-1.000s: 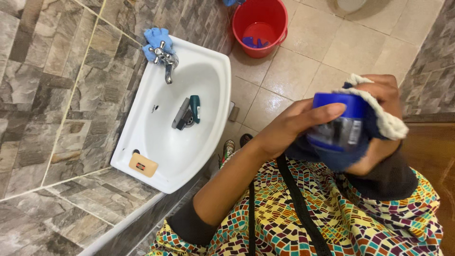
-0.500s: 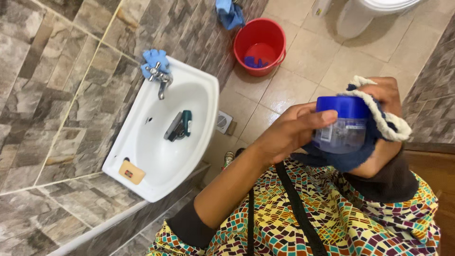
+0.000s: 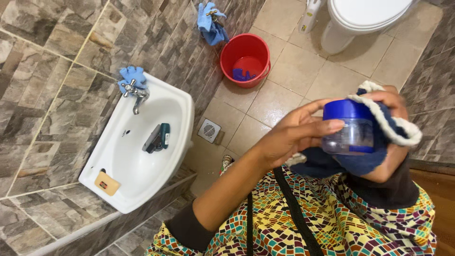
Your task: The person wipes a tube of cream and various bottles with a cloth in a bathroom, then rearranges toiletries on a shelf and handles a jar at the sink.
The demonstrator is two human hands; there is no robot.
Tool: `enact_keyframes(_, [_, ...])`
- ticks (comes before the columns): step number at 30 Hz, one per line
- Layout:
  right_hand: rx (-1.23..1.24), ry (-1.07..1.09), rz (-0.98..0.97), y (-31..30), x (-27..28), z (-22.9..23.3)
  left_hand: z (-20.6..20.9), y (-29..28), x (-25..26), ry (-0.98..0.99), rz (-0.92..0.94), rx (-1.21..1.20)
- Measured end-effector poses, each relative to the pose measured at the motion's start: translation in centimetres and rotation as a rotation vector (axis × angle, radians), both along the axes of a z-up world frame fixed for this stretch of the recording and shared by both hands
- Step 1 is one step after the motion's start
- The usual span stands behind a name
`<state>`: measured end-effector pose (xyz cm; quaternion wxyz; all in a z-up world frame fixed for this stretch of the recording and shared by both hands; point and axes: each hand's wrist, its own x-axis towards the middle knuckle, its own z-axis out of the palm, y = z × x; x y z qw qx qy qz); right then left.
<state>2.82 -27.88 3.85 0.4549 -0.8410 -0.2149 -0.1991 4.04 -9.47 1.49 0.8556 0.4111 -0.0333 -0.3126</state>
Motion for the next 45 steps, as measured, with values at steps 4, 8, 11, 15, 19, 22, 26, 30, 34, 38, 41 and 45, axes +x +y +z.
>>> enact_keyframes(4, [-0.078, -0.029, 0.037, -2.8, 0.7, -0.4, -1.9, -3.9, 1.3, 0.052, 0.019, 0.013])
enact_keyframes(8, [-0.151, -0.085, 0.093, -5.0, 1.6, -1.6, -2.6, -6.8, 1.9, -0.341, 0.247, 0.639])
enact_keyframes(11, [0.119, -0.059, 0.223, -6.6, 1.5, -2.5, -2.3, -7.5, 1.8, -0.245, 0.209, 0.433])
enact_keyframes(15, [0.516, 0.18, 0.162, -8.2, 1.3, -4.0, -1.6, -8.0, 2.2, -0.026, 0.02, -0.098])
enact_keyframes(19, [0.533, 0.217, 0.09, -9.0, 1.2, -4.6, -2.4, -8.5, 3.9, 0.113, -0.128, -0.128])
enact_keyframes(22, [0.083, -0.008, 0.038, -9.1, 2.7, -3.9, -3.9, -10.6, 4.6, -0.126, -0.05, 0.196])
enact_keyframes(26, [-0.131, -0.099, -0.114, -9.4, 3.4, -4.0, -4.5, -12.2, 6.9, -0.224, 0.053, 0.463])
enact_keyframes(30, [0.174, 0.059, -0.068, -11.6, 4.3, -7.0, -3.7, -12.3, 10.0, 0.001, -0.099, 0.099])
enact_keyframes(34, [0.448, 0.121, -0.123, -12.8, 7.6, -9.2, -3.6, -11.9, 14.4, 0.14, -0.29, -0.17])
enact_keyframes(38, [0.088, 0.101, -0.228, -11.4, 11.2, -7.6, -4.7, -12.2, 19.2, 0.054, -0.314, -0.009])
enact_keyframes(41, [0.056, 0.09, -0.223, -9.7, 15.0, -6.1, -5.1, -12.6, 22.0, -0.387, -0.121, 0.403])
enact_keyframes(45, [-0.052, 0.049, -0.321, -9.0, 18.3, -5.8, -4.9, -12.3, 26.6, -0.163, -0.207, 0.195])
